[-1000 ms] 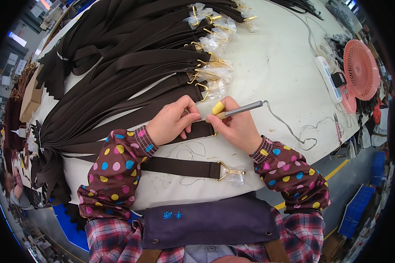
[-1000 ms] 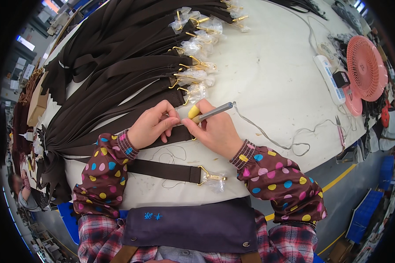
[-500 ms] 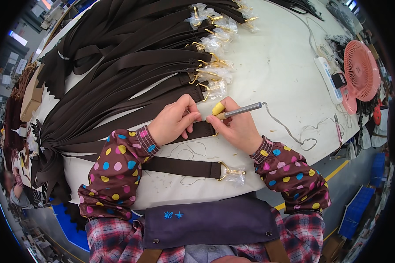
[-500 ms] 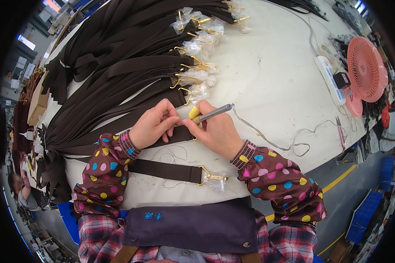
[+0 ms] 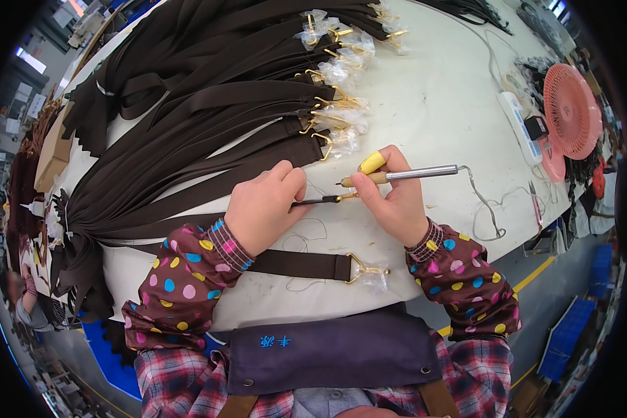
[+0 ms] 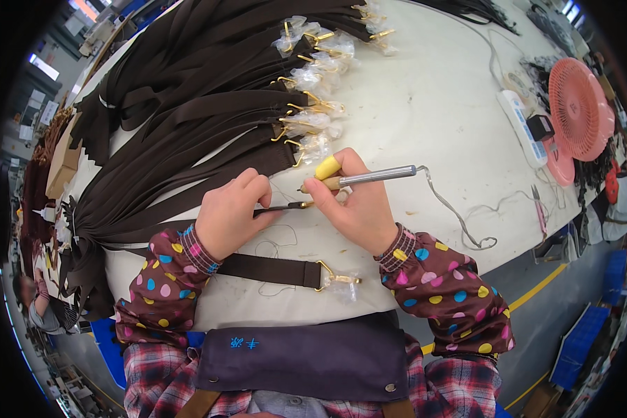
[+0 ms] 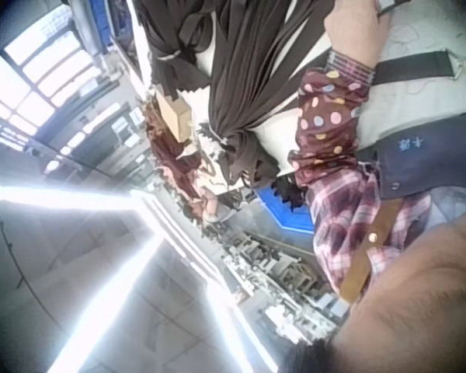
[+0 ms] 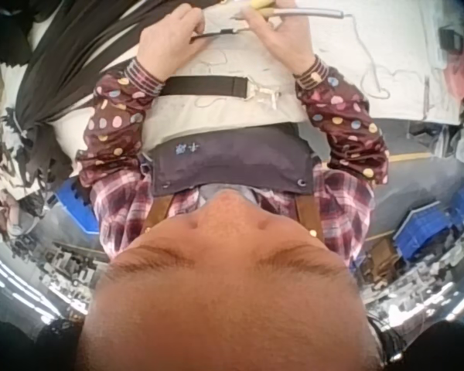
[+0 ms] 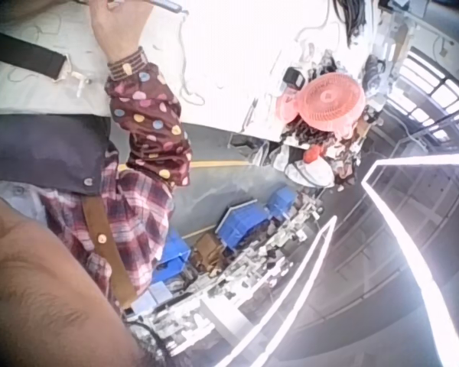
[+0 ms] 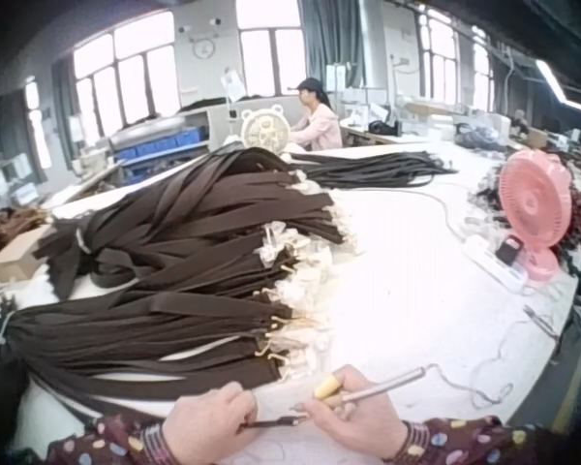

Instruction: The person uses a yellow-handled tool to stitch or secure a metal clasp onto the end of a brown fabric strap. They repeat this process on several straps laid out on a white worktable in a factory setting.

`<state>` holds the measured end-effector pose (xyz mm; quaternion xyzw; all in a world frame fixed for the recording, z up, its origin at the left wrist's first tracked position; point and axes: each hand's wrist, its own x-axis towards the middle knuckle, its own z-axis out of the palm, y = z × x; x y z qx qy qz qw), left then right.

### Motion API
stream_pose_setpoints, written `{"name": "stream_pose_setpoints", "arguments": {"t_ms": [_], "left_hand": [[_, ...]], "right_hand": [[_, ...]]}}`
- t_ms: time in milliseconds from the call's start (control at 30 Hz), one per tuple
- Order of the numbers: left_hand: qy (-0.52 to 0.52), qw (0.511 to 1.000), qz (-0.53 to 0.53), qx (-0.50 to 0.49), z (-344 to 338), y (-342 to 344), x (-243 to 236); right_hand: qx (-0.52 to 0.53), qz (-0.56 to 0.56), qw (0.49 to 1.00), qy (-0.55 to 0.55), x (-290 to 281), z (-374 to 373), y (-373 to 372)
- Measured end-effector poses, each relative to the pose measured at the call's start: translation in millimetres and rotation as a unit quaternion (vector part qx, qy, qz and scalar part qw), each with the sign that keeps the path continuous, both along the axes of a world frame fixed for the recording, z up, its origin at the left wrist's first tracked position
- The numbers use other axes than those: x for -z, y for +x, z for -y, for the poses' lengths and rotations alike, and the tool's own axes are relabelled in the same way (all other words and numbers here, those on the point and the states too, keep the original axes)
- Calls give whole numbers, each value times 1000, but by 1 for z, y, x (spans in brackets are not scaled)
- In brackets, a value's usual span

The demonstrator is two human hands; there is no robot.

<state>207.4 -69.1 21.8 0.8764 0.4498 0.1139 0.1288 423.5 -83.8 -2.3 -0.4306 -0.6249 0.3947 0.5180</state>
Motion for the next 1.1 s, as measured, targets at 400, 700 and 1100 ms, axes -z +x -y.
{"name": "stream_pose_setpoints", "arguments": {"t_ms": [400,700,1100], "left_hand": [[-170,981,80,48,-3,4,4],[-404,895,186,-30,-16,-2,4],[-438,841,314,-34,-14,-4,24]], "right_hand": [[-48,64,997,-21,11,11,0],[-49,77,995,-36,19,9,-5],[-42,152,987,14,10,8,-6]]}}
